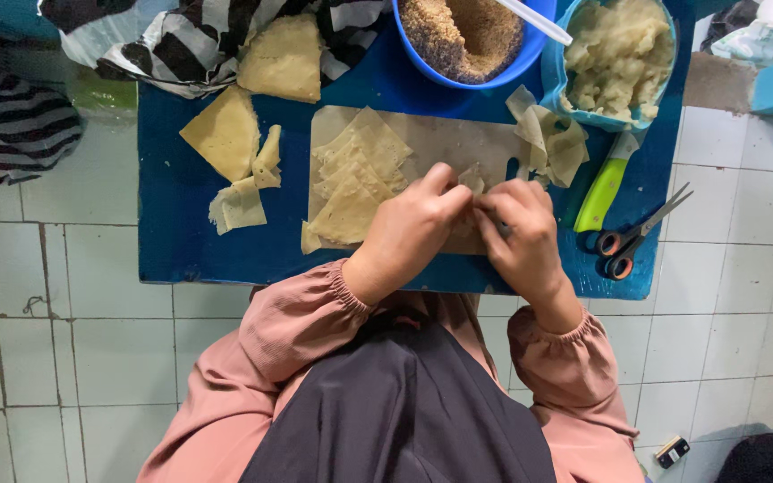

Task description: The person sits at a low table folding thin pastry wrapper squares into triangular pieces on a cutting board, stacking the folded pieces. They occasionally use a spoon to scoop filling from a blue bowl and handle dough pieces from a second container while working through the wrappers one at a time.

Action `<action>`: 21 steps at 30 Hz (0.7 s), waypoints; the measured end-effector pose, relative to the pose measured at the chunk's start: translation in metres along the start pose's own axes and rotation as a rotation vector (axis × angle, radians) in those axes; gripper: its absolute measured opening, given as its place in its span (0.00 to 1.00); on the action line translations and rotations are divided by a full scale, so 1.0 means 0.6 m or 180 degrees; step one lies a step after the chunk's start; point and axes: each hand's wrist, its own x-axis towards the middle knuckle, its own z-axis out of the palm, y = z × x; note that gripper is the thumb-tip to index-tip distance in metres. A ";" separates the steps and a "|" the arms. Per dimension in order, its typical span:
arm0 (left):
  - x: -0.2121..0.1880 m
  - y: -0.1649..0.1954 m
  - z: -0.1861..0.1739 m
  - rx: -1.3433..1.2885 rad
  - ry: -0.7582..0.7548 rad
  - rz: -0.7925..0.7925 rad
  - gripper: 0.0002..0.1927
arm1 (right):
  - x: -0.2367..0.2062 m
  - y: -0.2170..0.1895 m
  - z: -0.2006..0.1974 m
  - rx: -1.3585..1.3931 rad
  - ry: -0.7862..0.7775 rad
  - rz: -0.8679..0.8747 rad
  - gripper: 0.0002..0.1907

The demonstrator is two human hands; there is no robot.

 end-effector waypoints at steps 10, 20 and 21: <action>-0.012 -0.007 -0.041 0.0271 -0.0323 0.0551 0.05 | -0.035 -0.025 0.007 -0.0752 0.0224 -0.0481 0.10; 0.017 -0.022 0.004 0.0338 -0.0297 0.0032 0.06 | -0.017 -0.007 0.036 0.0397 0.0443 0.0423 0.07; 0.021 -0.023 0.008 0.0216 -0.0287 -0.0163 0.06 | -0.016 -0.006 0.031 0.0294 0.0362 0.0303 0.08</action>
